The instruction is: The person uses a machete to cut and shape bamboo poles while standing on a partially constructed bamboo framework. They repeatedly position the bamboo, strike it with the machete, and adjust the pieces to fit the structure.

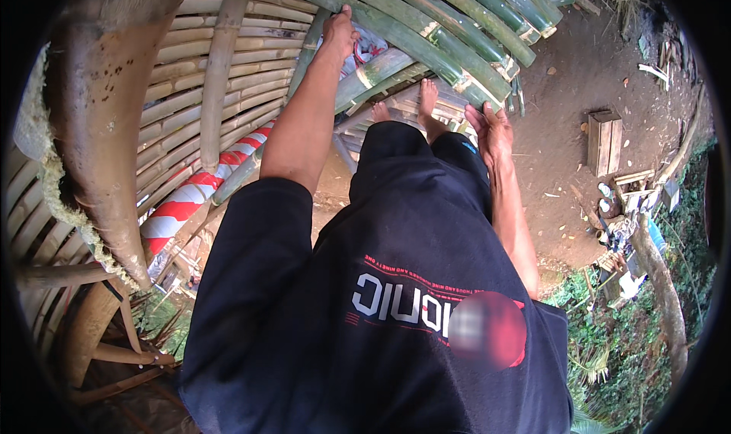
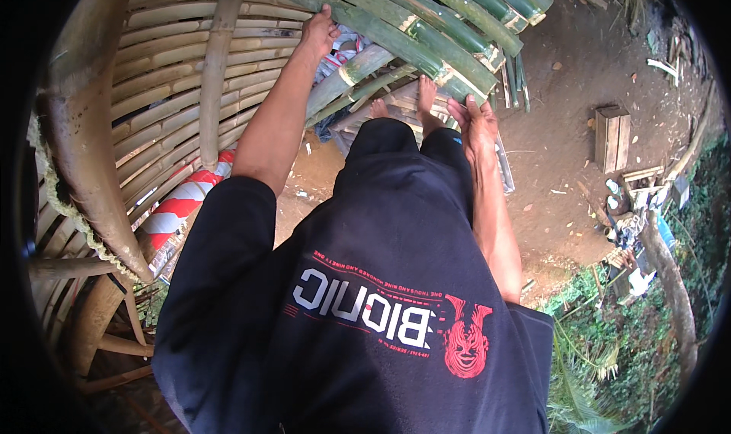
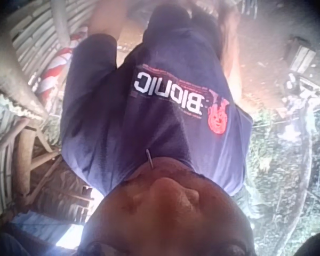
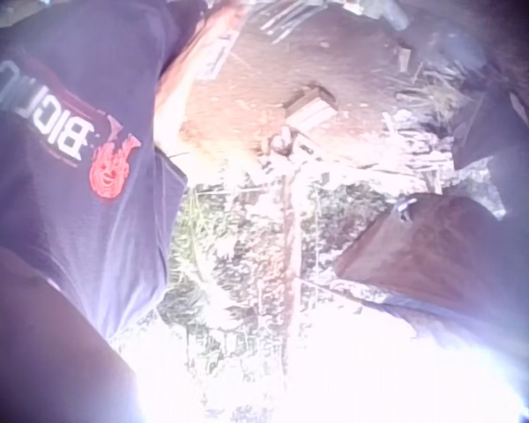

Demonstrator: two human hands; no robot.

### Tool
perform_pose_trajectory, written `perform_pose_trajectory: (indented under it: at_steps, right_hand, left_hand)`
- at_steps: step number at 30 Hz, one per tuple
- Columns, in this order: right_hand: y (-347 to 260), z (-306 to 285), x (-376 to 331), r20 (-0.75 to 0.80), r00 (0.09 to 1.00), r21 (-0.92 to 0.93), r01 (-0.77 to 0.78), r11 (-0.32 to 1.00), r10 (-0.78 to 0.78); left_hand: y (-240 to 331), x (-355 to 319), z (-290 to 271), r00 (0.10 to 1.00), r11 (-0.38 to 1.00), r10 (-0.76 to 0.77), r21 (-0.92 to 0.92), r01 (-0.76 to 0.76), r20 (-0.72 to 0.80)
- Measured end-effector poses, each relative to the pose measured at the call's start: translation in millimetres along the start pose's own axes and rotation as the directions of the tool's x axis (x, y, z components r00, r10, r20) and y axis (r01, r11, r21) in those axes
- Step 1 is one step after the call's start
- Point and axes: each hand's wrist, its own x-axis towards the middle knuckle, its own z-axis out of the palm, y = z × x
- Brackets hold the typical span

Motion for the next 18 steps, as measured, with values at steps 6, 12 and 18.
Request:
perform_pose_trajectory:
  at_steps: [6,12,18]
  right_hand:
    - [0.4,1.7,-1.6,-0.019,1.0,-0.024,0.008,1.0,-0.008]
    - [0.9,3.3,-1.8,-0.039,0.999,-0.027,0.017,1.0,-0.018]
    - [5.3,0.3,-0.4,-0.03,0.999,-0.027,0.032,0.999,-0.033]
  left_hand:
    - [-2.9,3.6,-4.4,1.0,1.0,0.013,-0.006,-0.013,0.001]
    - [-1.5,1.7,-3.0,1.0,1.0,0.018,-0.014,-0.018,0.002]
    - [1.5,-0.8,-6.0,0.998,1.0,0.008,-0.013,-0.007,0.056]
